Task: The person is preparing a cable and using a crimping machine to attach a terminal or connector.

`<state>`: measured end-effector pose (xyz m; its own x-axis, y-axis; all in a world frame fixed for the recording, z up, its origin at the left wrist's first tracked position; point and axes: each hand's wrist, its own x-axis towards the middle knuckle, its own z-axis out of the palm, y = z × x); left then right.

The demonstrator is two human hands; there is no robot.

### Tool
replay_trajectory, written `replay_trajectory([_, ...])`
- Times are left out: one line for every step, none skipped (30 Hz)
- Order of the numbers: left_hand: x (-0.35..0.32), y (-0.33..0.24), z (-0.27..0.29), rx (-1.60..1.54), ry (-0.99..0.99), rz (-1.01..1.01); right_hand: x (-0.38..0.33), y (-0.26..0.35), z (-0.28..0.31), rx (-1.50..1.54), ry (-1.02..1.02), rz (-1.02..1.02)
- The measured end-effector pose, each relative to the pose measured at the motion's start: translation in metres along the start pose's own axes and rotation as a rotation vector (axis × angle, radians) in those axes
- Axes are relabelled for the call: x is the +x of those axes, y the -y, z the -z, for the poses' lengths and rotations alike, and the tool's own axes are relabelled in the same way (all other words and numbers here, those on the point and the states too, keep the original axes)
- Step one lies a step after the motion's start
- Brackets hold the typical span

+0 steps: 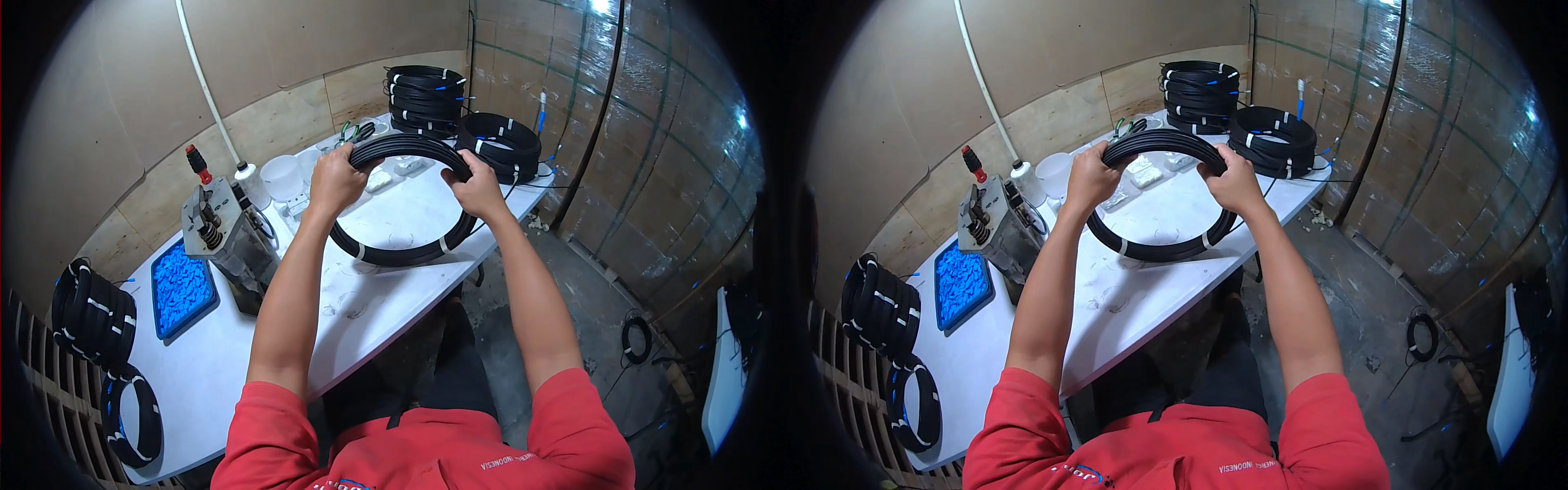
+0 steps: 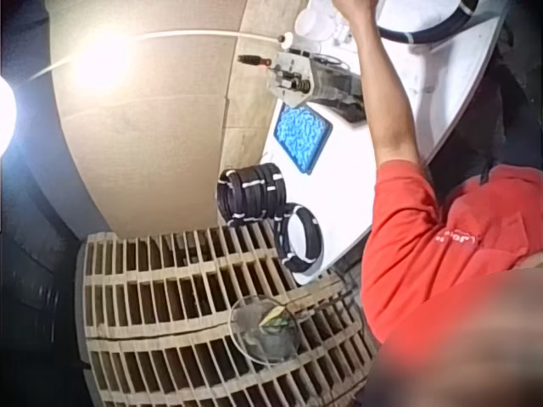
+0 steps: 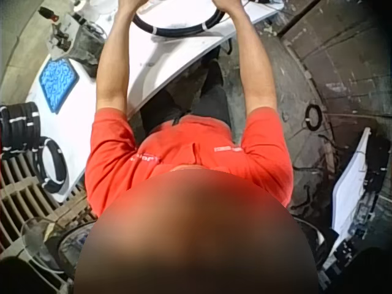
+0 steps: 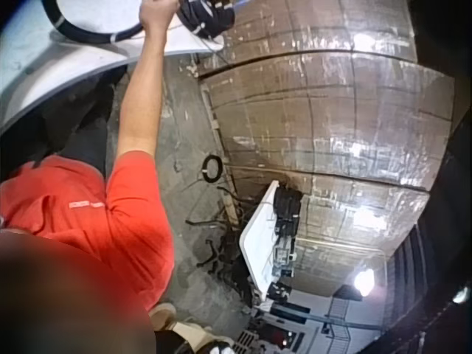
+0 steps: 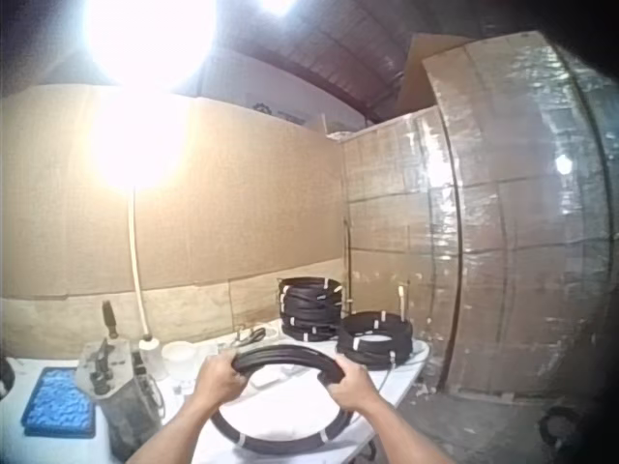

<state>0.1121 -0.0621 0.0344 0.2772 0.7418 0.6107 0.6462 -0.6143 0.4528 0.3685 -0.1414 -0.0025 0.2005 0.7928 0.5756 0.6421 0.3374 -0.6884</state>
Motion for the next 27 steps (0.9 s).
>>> replay_trajectory([-0.001,0.001,0.001,0.009,-0.002,0.009,-0.001,0.001,-0.001,0.002,0.002,-0.002])
replay_trajectory([-0.002,0.001,0.002,0.011,0.000,0.011,0.000,0.003,-0.001,-0.002,-0.005,-0.001])
replay_trajectory([-0.003,0.001,0.003,-0.020,-0.019,-0.004,0.000,0.005,-0.001,-0.005,-0.012,0.001])
replay_trajectory([-0.004,0.001,0.005,-0.051,-0.037,-0.020,0.001,0.010,0.002,-0.003,-0.011,-0.002])
replay_trajectory([-0.007,0.002,0.006,-0.050,-0.034,-0.019,0.003,0.017,0.006,-0.029,0.035,0.019])
replay_trajectory([-0.011,0.003,0.008,-0.064,-0.023,0.003,0.004,0.021,0.009,-0.055,0.080,0.041])
replay_trajectory([-0.013,0.003,0.008,-0.081,-0.016,0.021,0.007,0.026,0.012,-0.041,0.073,0.121])
replay_trajectory([-0.015,0.002,0.008,-0.083,-0.017,0.016,0.010,0.030,0.016,-0.043,0.069,0.122])
replay_trajectory([-0.018,0.001,0.008,-0.074,0.027,0.037,0.014,0.035,0.022,-0.098,0.114,0.140])
replay_trajectory([-0.021,0.002,0.009,-0.061,0.070,0.062,0.017,0.046,0.024,-0.147,0.163,0.159])
replay_trajectory([-0.021,-0.004,0.011,-0.053,0.081,0.052,0.023,0.053,0.027,-0.211,0.214,0.188])
replay_trajectory([-0.020,-0.011,0.011,-0.055,0.083,0.048,0.027,0.061,0.026,-0.213,0.211,0.186])
replay_trajectory([-0.017,-0.020,0.012,-0.043,0.069,0.017,0.031,0.069,0.023,-0.301,0.270,0.172])
replay_trajectory([-0.015,-0.029,0.012,-0.033,0.053,-0.016,0.035,0.076,0.019,-0.393,0.326,0.159])
replay_trajectory([-0.011,-0.034,0.012,-0.038,0.051,-0.018,0.040,0.077,0.014,-0.445,0.358,0.205])
replay_trajectory([-0.007,-0.037,0.013,0.030,0.042,-0.064,0.040,0.084,0.010,-0.444,0.361,0.208])
replay_trajectory([-0.004,-0.038,0.014,0.099,0.033,-0.109,0.041,0.092,0.008,-0.463,0.374,0.188])
replay_trajectory([-0.002,-0.035,0.014,0.101,0.031,-0.105,0.041,0.097,0.006,-0.482,0.387,0.167])
replay_trajectory([0.001,-0.032,0.011,0.082,0.056,-0.050,0.042,0.091,0.002,-0.507,0.375,0.175])
replay_trajectory([0.003,-0.028,0.009,0.062,0.079,0.002,0.040,0.083,-0.002,-0.509,0.373,0.174])
replay_trajectory([0.004,-0.024,0.007,0.061,0.078,-0.001,0.034,0.075,-0.007,-0.487,0.221,0.326])
replay_trajectory([0.004,-0.017,0.004,0.036,0.058,0.005,0.028,0.067,-0.011,-0.457,0.069,0.478])
replay_trajectory([0.003,-0.011,0.006,0.013,0.038,0.014,0.019,0.063,-0.015,-0.436,-0.047,0.621])
replay_trajectory([0.001,-0.005,0.007,0.017,0.035,0.016,0.008,0.059,-0.017,-0.432,-0.047,0.623])
replay_trajectory([-0.001,-0.001,0.010,0.002,0.024,0.034,-0.006,0.055,-0.014,-0.336,-0.194,0.717])
replay_trajectory([-0.004,0.004,0.013,-0.011,0.012,0.054,-0.020,0.049,-0.014,-0.233,-0.341,0.808])
replay_trajectory([-0.006,0.008,0.016,-0.032,0.002,0.052,-0.035,0.038,-0.016,-0.158,-0.472,0.704])
